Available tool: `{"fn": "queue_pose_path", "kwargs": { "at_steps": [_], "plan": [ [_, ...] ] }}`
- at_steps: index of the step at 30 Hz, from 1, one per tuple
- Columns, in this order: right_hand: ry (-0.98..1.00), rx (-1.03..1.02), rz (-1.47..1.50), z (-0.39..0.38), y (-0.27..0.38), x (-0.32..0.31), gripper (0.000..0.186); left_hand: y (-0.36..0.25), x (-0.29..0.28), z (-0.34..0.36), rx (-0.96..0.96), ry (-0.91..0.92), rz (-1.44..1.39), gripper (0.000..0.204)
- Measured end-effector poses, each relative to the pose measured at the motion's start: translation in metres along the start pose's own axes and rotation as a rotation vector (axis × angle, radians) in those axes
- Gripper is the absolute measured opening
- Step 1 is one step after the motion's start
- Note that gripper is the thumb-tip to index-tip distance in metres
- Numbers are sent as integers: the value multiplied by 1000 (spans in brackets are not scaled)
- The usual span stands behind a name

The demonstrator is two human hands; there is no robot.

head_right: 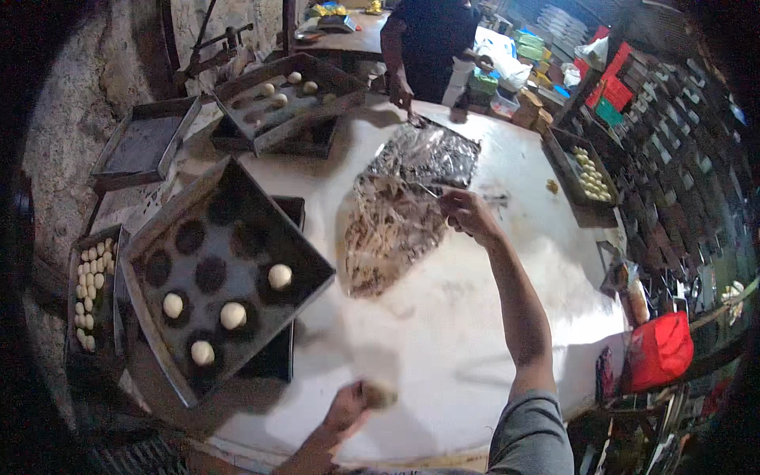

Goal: Preparing bread rolls by filling dough balls with filling using a spoon and placing them on baking trays.

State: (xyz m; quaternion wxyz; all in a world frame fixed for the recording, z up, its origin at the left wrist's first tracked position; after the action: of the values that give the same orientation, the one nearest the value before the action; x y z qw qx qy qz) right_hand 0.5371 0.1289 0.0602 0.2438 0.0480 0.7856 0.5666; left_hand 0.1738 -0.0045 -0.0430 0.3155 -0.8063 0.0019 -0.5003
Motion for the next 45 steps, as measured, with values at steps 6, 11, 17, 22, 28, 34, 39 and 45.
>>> {"fn": "queue_pose_path", "kwargs": {
  "at_steps": [6,11,17,22,28,34,39,45],
  "plan": [
    [-16,-226,-114,-183,22,53,8,-49,36,24,82,30,-113,36],
    [-96,-569,-326,-272,11,90,10,-62,55,-14,9,120,-223,39],
    [-11,-844,-584,-330,14,125,16,-44,43,-81,66,88,-188,33],
    [34,-687,-372,-338,0,144,6,-43,9,-112,267,-50,-126,27],
    [-480,-236,-269,-221,-94,170,12,-64,-81,-180,344,-146,-186,35],
    [-897,-297,-877,-153,-129,174,18,-89,-82,-225,396,52,192,49],
    [-189,-86,87,-282,-55,296,42,-85,-99,-226,315,119,-47,46],
    [-49,110,643,-422,0,375,52,-83,-72,-215,152,264,-32,41]
  ]
}}
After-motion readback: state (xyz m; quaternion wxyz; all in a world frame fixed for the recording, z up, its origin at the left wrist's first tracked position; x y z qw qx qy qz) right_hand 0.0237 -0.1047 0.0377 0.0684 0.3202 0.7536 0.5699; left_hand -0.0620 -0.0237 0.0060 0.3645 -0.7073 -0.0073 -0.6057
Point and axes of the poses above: each hand's wrist, its own z-axis towards the middle knuckle, its own x-axis out of the palm, y = z × x, the point moved 5 cm from there along z, towards the middle knuckle, and after that the axes turned 4 degrees about x, right-handed, at the moved point
